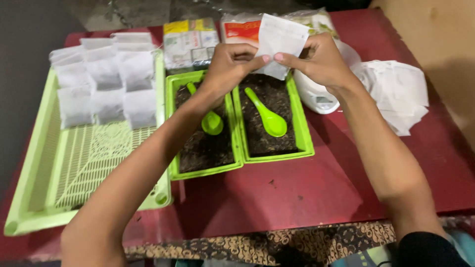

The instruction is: Filling small filter bags with loose tea leaves using a plastic spoon

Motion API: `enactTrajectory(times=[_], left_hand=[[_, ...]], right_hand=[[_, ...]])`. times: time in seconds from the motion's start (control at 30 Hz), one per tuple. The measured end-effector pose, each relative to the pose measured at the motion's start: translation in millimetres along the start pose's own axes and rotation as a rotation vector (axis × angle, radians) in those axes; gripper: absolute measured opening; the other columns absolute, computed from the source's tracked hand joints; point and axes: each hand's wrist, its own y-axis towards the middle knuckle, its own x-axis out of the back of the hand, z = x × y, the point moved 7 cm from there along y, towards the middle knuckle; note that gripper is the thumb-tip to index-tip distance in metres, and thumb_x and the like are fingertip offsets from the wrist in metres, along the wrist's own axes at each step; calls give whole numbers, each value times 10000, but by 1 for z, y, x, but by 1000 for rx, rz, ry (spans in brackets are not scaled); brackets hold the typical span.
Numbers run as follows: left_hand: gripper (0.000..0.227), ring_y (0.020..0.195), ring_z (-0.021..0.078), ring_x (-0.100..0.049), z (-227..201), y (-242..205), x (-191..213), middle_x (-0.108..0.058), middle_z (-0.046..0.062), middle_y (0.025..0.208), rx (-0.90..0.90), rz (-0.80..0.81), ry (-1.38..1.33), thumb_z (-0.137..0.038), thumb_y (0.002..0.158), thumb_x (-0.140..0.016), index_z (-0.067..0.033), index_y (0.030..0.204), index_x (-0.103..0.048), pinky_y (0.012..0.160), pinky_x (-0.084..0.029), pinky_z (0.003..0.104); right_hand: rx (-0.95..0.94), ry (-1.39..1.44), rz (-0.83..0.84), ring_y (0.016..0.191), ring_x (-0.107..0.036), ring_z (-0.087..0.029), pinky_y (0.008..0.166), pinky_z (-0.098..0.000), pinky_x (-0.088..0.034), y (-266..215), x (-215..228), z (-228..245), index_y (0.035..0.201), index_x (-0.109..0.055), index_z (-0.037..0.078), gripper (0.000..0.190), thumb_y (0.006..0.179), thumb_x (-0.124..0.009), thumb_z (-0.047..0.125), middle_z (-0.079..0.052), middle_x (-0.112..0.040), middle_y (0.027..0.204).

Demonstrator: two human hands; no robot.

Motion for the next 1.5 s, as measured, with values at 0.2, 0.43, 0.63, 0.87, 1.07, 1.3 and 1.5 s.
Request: enactTrajectory(times=[0.2, 0.43, 0.63, 0.87, 1.07, 1.3, 1.5], left_hand=[[221, 876, 65, -718, -2, -50, 85, -822, 17, 943, 200, -155, 234, -261, 772, -886, -118, 931, -826, 812, -543, 231], [300, 828, 133, -769, -4, -99, 164, -797, 83, 958, 238, -216, 116, -97, 754, -906, -54, 1011, -757, 778, -665, 232], [315, 751, 75, -707, -10, -123, 228, -763, 41, 882, 205, -343, 246, -21, 808, -846, -75, 1088, -712, 687, -602, 212], [553, 684, 114, -688, 9, -139, 279, -734, 28, 786, 376, -457, 267, -7, 770, -871, -81, 1269, -644, 673, -589, 271], [766, 912, 248, -752, 44, -140, 282, -728, 125, 980, 599, -491, 232, 106, 821, -743, -46, 1507, -437, 784, -670, 334], [507, 634, 94, -525, 75, -131, 288, -559, -25, 698, 483, -471, 524, -40, 745, -882, -148, 1111, -549, 600, -449, 291], [340, 906, 286, -495, 68, -127, 272, -518, 96, 959, 254, -442, 1039, -118, 805, -772, -121, 944, -461, 732, -395, 413]], right_hand=[[-38, -65, 122, 914, -659, -46, 800, -214, -540, 25, -68, 13, 987, -757, 103, 212, 898, -841, 276, 24, -761, 1046], [-2, -197, 300, 606, -645, -121, 511, -237, -417, 57, -156, 37, 869, -744, 79, 300, 938, -810, 364, -37, -741, 772], [164, -11, 280, 599, -401, -13, 529, -222, -250, 96, -226, 51, 707, -651, 145, 365, 984, -879, 215, 88, -472, 651], [229, 50, 251, 593, -383, -50, 584, -254, -315, 123, -280, 48, 639, -498, 162, 485, 981, -838, 114, 69, -453, 611], [110, -134, 181, 702, -724, -128, 617, -252, -595, 154, -309, -2, 1059, -723, 43, 288, 812, -846, 123, -77, -765, 877], [-3, -433, 194, 762, -740, -246, 671, -445, -532, 165, -317, -30, 1123, -703, 161, 420, 718, -811, 194, -53, -781, 817], [114, -384, 214, 803, -745, -228, 656, -427, -564, 175, -325, -47, 1157, -734, 97, 311, 861, -722, 194, -107, -790, 957]])
